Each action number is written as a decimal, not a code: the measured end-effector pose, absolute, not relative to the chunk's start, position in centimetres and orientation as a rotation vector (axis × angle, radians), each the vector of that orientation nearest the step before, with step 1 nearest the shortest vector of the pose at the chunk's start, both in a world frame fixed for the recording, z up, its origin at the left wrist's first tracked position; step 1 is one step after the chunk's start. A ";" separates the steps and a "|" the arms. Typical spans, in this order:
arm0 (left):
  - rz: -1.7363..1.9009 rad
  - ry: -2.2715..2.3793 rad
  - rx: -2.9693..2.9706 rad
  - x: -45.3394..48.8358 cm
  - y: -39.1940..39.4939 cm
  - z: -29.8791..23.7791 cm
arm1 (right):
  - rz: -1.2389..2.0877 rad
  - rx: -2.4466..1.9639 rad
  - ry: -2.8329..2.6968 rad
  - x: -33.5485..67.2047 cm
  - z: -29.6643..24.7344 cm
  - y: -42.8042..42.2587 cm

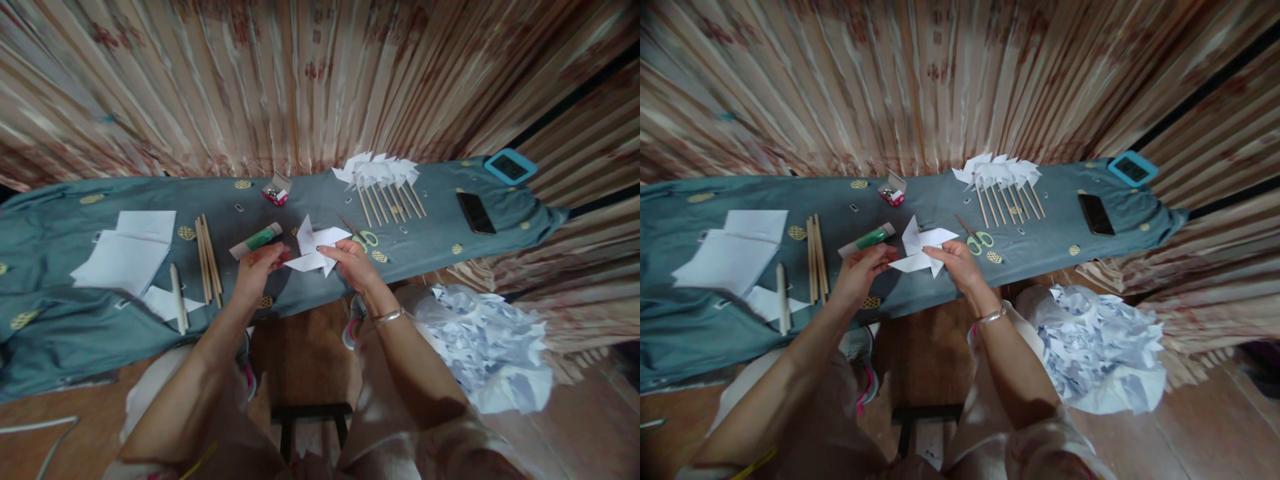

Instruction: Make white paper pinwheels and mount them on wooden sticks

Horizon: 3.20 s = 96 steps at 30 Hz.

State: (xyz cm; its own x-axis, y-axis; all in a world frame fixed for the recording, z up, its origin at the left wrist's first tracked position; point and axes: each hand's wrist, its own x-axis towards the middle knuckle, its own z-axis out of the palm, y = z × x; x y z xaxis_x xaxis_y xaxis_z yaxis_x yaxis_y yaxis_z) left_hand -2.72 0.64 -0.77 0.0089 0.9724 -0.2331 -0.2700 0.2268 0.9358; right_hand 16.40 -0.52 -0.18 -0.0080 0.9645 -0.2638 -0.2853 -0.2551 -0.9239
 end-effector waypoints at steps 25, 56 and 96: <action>1.349 1.588 1.407 -7.6 2.7 -0.7 | 1.495 -1.077 -0.655 18.4 1.6 -0.7; 0.915 2.027 1.895 -14.8 4.6 -2.4 | 1.508 -1.071 -0.640 17.7 2.1 -0.4; 1.286 1.244 0.904 -6.3 -2.2 1.4 | 1.584 -0.968 -0.901 15.4 3.0 -4.2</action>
State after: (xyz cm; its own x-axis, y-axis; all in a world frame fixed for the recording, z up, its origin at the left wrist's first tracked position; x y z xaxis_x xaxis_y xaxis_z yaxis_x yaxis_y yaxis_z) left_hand -6.33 -2.23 1.42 -0.1317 0.9796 -0.1520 -0.1846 0.1264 0.9746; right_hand 15.44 -4.17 2.97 -0.1487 0.9781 -0.1456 -0.3747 -0.1920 -0.9070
